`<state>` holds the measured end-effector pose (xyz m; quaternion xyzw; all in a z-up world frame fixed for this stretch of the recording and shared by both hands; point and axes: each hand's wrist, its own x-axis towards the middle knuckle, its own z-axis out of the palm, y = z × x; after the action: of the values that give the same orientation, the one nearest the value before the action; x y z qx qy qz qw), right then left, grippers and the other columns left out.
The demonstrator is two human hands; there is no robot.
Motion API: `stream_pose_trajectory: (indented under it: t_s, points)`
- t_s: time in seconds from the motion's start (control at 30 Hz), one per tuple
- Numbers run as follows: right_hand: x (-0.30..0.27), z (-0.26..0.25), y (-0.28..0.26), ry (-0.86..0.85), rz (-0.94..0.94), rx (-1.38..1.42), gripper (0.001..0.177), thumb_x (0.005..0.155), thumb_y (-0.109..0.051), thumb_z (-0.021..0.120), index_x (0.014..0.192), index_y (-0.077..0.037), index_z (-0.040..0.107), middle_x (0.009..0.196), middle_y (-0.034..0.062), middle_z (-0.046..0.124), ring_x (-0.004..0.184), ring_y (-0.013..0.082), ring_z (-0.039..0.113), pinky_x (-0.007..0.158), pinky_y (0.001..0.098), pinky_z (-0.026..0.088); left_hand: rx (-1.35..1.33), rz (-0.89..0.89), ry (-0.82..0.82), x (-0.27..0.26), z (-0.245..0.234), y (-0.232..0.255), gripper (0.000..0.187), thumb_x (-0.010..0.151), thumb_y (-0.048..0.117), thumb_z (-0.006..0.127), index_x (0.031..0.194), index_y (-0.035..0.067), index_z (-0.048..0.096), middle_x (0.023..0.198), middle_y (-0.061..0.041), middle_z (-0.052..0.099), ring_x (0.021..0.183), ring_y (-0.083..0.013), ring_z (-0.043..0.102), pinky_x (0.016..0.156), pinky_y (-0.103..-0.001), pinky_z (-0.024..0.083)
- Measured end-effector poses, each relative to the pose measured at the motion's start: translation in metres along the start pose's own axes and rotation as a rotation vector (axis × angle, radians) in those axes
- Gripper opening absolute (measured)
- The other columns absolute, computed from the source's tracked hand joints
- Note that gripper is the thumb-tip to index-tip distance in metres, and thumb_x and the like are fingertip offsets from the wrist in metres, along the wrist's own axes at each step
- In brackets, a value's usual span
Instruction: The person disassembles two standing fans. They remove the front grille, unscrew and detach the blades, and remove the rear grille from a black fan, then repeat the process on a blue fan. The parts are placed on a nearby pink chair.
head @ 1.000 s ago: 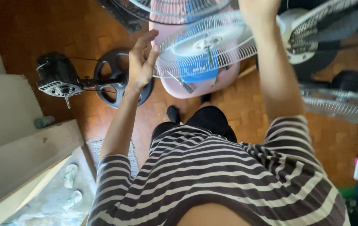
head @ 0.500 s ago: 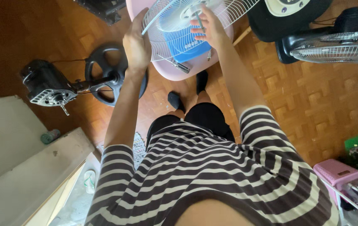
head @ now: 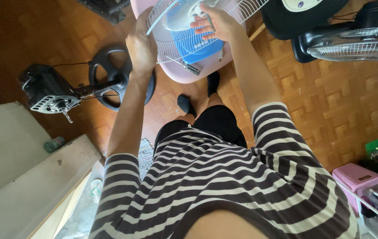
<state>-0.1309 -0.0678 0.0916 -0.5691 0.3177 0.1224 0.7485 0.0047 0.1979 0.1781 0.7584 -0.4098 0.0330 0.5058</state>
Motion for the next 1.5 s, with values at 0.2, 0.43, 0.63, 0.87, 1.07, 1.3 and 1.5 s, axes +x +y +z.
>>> stream_pose_trajectory:
  t_s: [0.2, 0.43, 0.63, 0.87, 1.07, 1.3, 1.5]
  points:
    - [-0.002, 0.009, 0.002, 0.232, -0.092, -0.101, 0.076, 0.088, -0.066, 0.060, 0.124, 0.001, 0.065, 0.109, 0.0155, 0.079, 0.099, 0.0241, 0.074, 0.088, 0.0408, 0.056, 0.036, 0.021, -0.005, -0.002, 0.000, -0.007, 0.049, 0.091, -0.014, 0.055, 0.135, 0.007, 0.060, 0.106, -0.023, 0.074, 0.099, -0.0377, 0.075, 0.085, -0.043, 0.062]
    - [0.005, 0.008, 0.002, 0.428, -0.217, -0.337, 0.052, 0.086, -0.048, 0.077, 0.108, -0.001, 0.076, 0.087, 0.0117, 0.077, 0.071, 0.0184, 0.069, 0.060, 0.0365, 0.049, 0.086, 0.047, -0.033, -0.004, -0.003, -0.010, 0.046, 0.093, -0.012, 0.058, 0.135, 0.007, 0.059, 0.111, -0.021, 0.073, 0.098, -0.0389, 0.074, 0.084, -0.044, 0.061]
    - [0.019, 0.015, 0.020, 0.837, -0.604, -0.926, 0.050, 0.077, -0.044, 0.091, 0.103, -0.008, 0.069, 0.079, 0.0064, 0.076, 0.070, 0.0267, 0.073, 0.065, 0.0432, 0.054, 0.094, 0.063, -0.064, -0.004, -0.002, -0.004, 0.054, 0.086, -0.014, 0.055, 0.136, 0.007, 0.058, 0.119, -0.019, 0.071, 0.103, -0.0395, 0.071, 0.089, -0.045, 0.059]
    - [0.023, 0.031, 0.042, 1.023, -0.659, -0.849, 0.069, 0.077, -0.045, 0.092, 0.124, -0.011, 0.054, 0.097, 0.0084, 0.074, 0.081, 0.0294, 0.074, 0.071, 0.0445, 0.057, 0.128, 0.046, -0.052, -0.006, -0.001, -0.007, 0.055, 0.086, -0.015, 0.054, 0.136, 0.009, 0.059, 0.120, -0.020, 0.071, 0.102, -0.0401, 0.071, 0.088, -0.046, 0.059]
    - [0.022, 0.034, 0.034, 0.540, -0.110, 0.532, 0.055, 0.081, -0.042, 0.071, 0.122, -0.012, 0.049, 0.099, 0.0173, 0.074, 0.070, 0.0298, 0.077, 0.061, 0.0406, 0.064, 0.097, 0.046, -0.053, -0.007, -0.002, -0.007, 0.056, 0.084, -0.016, 0.054, 0.135, 0.007, 0.059, 0.118, -0.020, 0.071, 0.100, -0.0397, 0.071, 0.086, -0.045, 0.059]
    - [0.028, 0.035, 0.052, 1.072, -0.849, -0.749, 0.057, 0.079, -0.023, 0.087, 0.121, -0.010, 0.050, 0.103, 0.0112, 0.067, 0.082, 0.0293, 0.072, 0.066, 0.0397, 0.061, 0.123, 0.034, -0.049, -0.007, 0.001, -0.006, 0.051, 0.089, -0.015, 0.056, 0.135, 0.008, 0.059, 0.118, -0.018, 0.072, 0.099, -0.0349, 0.074, 0.085, -0.041, 0.061]
    - [0.029, 0.035, 0.030, 0.806, -0.171, 0.330, 0.043, 0.092, -0.042, 0.065, 0.118, -0.009, 0.054, 0.092, 0.0102, 0.071, 0.061, 0.0244, 0.074, 0.050, 0.0335, 0.055, 0.120, 0.030, -0.066, -0.006, -0.005, -0.003, 0.053, 0.086, -0.015, 0.056, 0.134, 0.007, 0.059, 0.116, -0.019, 0.073, 0.098, -0.0367, 0.073, 0.085, -0.043, 0.060]
